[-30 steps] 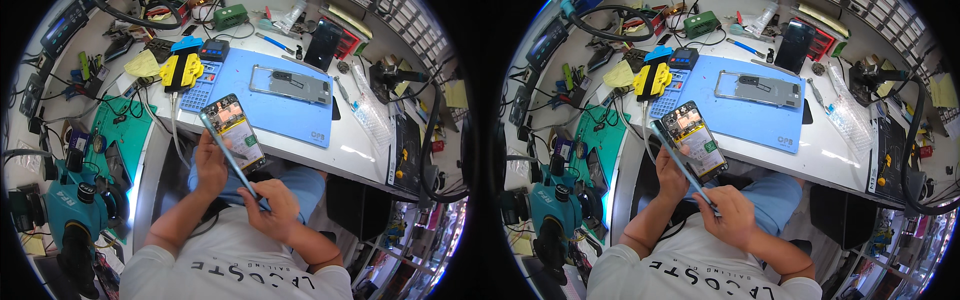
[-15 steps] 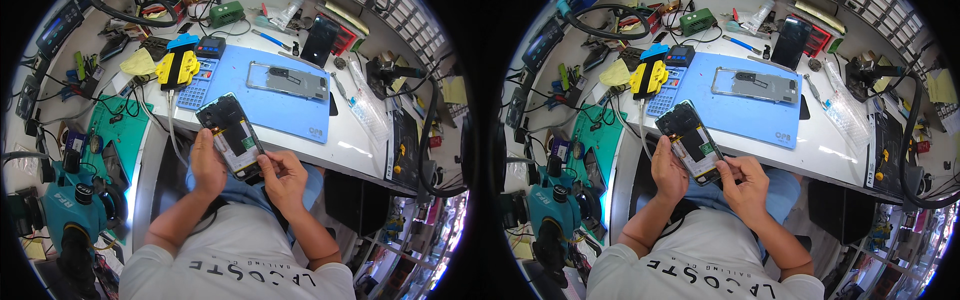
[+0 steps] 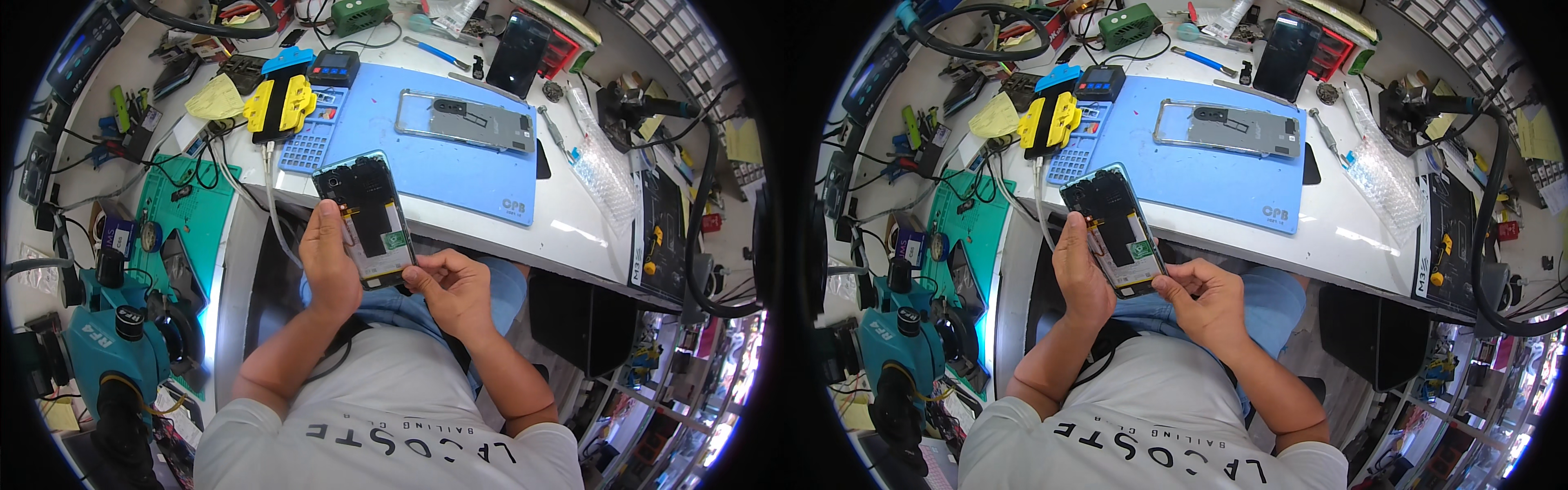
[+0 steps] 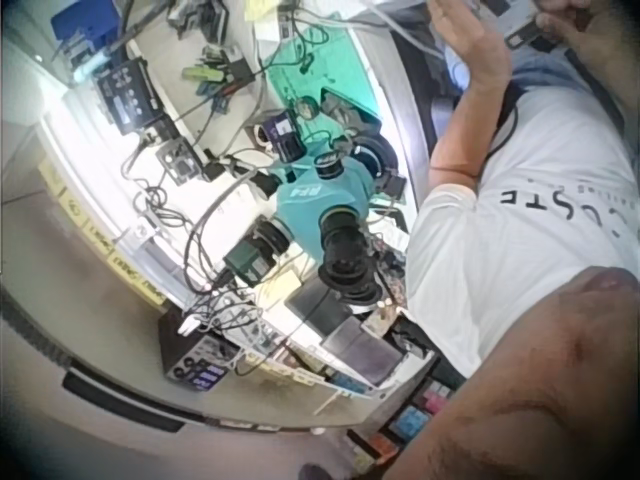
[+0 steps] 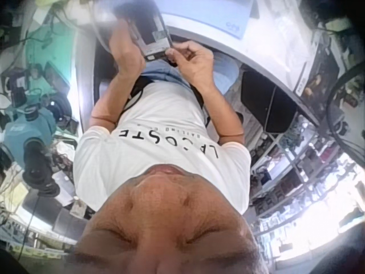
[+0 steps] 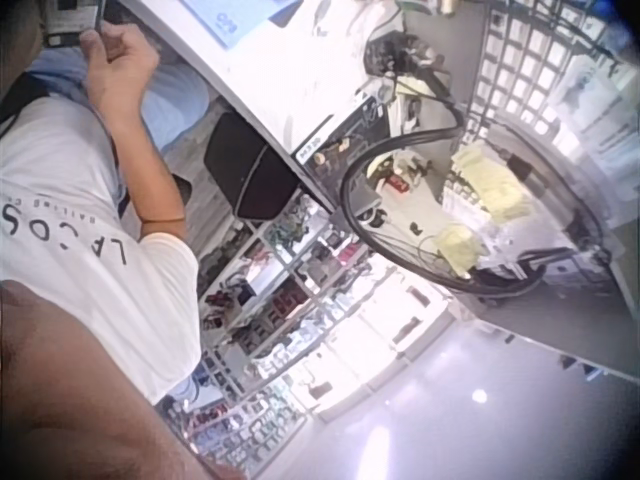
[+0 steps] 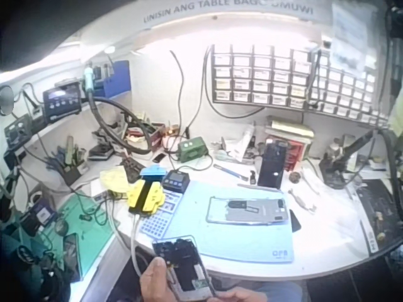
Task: The person disassembles a smartphone, removes the back cover, and uses a precision screwdriver to adjust internal components. They repeatedly open and close the device, inspecting the battery and connectors while working at a cluttered electronics repair bench.
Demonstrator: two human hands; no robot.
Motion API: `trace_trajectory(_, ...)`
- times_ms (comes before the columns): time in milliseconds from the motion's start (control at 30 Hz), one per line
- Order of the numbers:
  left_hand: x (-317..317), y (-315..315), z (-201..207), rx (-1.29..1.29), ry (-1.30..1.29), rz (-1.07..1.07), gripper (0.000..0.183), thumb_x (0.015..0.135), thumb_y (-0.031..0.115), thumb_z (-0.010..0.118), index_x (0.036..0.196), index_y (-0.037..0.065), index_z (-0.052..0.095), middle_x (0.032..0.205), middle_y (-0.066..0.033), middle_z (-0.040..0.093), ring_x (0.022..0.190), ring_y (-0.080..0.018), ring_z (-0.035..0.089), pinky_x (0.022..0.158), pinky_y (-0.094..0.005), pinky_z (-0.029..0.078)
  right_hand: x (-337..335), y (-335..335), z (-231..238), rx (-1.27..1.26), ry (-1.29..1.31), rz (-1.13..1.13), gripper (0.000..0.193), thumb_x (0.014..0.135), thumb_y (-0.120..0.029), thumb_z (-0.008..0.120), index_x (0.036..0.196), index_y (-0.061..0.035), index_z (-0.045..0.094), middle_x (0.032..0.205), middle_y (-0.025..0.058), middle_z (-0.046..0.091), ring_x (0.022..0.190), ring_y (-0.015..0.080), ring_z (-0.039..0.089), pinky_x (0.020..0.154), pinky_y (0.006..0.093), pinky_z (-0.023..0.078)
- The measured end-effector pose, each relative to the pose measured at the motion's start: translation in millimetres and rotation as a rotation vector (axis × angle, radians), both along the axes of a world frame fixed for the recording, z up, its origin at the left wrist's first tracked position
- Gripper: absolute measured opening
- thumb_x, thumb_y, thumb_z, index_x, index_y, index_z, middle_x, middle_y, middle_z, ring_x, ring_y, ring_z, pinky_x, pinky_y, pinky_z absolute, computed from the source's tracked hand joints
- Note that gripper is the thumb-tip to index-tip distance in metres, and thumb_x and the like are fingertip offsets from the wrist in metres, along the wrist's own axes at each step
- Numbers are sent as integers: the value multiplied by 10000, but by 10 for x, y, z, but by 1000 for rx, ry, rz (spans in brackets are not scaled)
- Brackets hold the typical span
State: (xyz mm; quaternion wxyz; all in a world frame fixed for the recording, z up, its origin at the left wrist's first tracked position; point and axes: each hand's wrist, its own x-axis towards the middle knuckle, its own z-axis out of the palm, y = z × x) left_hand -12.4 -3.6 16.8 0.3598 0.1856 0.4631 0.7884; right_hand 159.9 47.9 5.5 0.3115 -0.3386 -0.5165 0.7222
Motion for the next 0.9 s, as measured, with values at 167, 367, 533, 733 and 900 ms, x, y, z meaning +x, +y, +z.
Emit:
trace_trajectory(167, 79, -92, 0, -157, 171, 0, 331, 1135, 258, 490, 975, 35, 674, 904, 25, 665, 824, -19, 553, 720, -207, 452, -13, 140, 230, 357, -32, -131, 235, 946, -102, 795, 1127, 32, 726, 947, 82, 731, 863, 126, 690, 795, 259, 556)
trace_trajectory(367, 204, -199, 25, -205, 619, -152, 331, 1100, 221, 519, 959, -33, 677, 737, -21, 651, 660, -61, 526, 575, -272, 432, 32, 300, 409, 353, 29, -146, 220, 960, -110, 783, 1122, 31, 732, 953, 71, 718, 877, 104, 665, 786, 233, 530)
trace_trajectory(533, 196, -210, 46, -255, 670, -213, 316, 1087, 218, 536, 956, -32, 678, 689, -34, 637, 624, -67, 530, 556, -276, 429, 146, 328, 394, 165, 90, -72, 210, 969, -104, 768, 1119, 38, 726, 989, 92, 743, 884, 98, 658, 770, 238, 523)
trace_trajectory(733, 239, -229, 128, -239, 787, -313, 246, 1049, 180, 597, 945, -27, 682, 629, -55, 607, 558, -90, 531, 526, -295, 438, 160, 326, 522, 451, -99, 10, 111, 973, -39, 730, 1056, 34, 719, 997, 89, 736, 878, 115, 652, 790, 259, 519)
trace_trajectory(900, 259, -218, 64, -226, 818, -344, 215, 1038, 170, 614, 969, -20, 690, 612, -71, 598, 528, -115, 546, 514, -299, 454, 171, 340, 480, 441, -115, 8, 79, 989, -59, 711, 997, 19, 718, 920, 77, 718, 833, 116, 647, 776, 256, 519)
